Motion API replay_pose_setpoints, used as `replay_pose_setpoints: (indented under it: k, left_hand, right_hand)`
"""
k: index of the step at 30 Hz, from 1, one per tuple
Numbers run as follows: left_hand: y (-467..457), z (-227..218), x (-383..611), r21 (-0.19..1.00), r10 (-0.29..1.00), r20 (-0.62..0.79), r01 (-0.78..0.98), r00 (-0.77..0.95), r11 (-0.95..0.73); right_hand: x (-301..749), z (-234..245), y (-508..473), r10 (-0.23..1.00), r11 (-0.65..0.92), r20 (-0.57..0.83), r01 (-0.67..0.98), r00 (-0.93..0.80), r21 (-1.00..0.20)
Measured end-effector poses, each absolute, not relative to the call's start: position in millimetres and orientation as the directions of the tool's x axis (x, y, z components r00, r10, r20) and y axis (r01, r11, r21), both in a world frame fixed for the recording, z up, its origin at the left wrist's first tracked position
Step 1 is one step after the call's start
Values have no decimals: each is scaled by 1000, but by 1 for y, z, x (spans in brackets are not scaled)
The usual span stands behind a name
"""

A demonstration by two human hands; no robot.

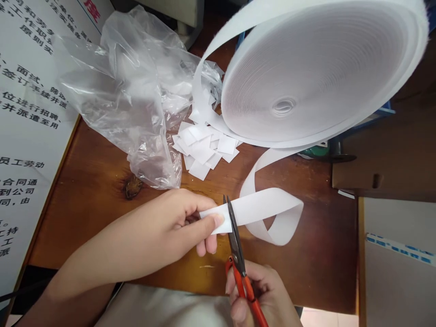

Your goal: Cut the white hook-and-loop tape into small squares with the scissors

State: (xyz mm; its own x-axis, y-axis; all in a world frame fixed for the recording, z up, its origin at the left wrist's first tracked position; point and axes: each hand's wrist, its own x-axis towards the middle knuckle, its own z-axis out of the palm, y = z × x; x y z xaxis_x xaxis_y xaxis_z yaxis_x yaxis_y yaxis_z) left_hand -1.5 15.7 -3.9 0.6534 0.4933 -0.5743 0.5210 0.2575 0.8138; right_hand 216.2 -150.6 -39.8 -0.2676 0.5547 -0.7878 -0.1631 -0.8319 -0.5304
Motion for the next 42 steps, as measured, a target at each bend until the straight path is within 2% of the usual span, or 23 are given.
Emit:
replay_pose_setpoints:
  k: [5, 13, 15, 17, 19, 21, 23, 26, 30, 33, 35, 36, 37, 39, 40, 42]
  left_hand:
    - [23, -5, 1, 800, 428, -597, 461, 679, 384]
    - [25, -9, -2, 812, 427, -572, 411, 700, 415]
    - [23, -9, -7, 808, 440, -577, 406, 688, 426]
    - [21, -7, -14, 811, 476, -579, 409, 661, 418]
    - [19, -2, -23, 820, 534, -572, 416, 623, 393]
    - [17, 3, -30, 817, 583, -576, 430, 573, 384]
    - [17, 6, -34, 803, 603, -594, 440, 533, 402]
    - [17, 3, -34, 795, 607, -604, 440, 517, 417]
    - [17, -5, -28, 809, 615, -582, 456, 532, 372]
    - [16, -5, -19, 800, 592, -595, 470, 544, 373]
    - [14, -3, -11, 780, 548, -623, 491, 558, 388]
    - [13, -2, -7, 776, 525, -630, 502, 573, 382]
    - [12, -2, -4, 781, 508, -623, 509, 595, 361]
    - [8, -2, 2, 818, 502, -571, 506, 650, 275]
    - [7, -2, 4, 839, 509, -533, 496, 675, 221]
    - [5, -2, 4, 865, 526, -471, 487, 708, 120]
  right_hand:
    - [217, -45, -155, 566, -825, -790, -153, -235, -545]
    - [218, -47, -156, 552, -828, -802, -34, -229, -560]
    - [221, -50, -157, 563, -815, -801, 27, -201, -579]
    - [225, -51, -157, 617, -758, -777, 168, -125, -630]
    - [232, -52, -154, 725, -628, -688, 379, -31, -680]
    - [238, -52, -151, 854, -439, -519, 574, 27, -692]
    - [241, -54, -148, 943, -257, -330, 712, 37, -654]
    - [242, -59, -143, 995, -51, -101, 833, -6, -551]
    - [239, -57, -137, 993, 118, 54, 888, -105, -444]
    - [238, -46, -133, 983, 178, 119, 877, -139, -446]
    - [234, -38, -130, 983, 154, 170, 822, -72, -547]
    - [231, -34, -129, 986, 124, 165, 758, -22, -641]
    - [227, -31, -127, 992, 77, 124, 660, 24, -747]
    - [218, -27, -124, 996, -76, -52, 392, 74, -917]
    - [213, -26, -121, 986, -165, -150, 256, 78, -952]
    - [206, -24, -118, 946, -316, -309, 77, 98, -945]
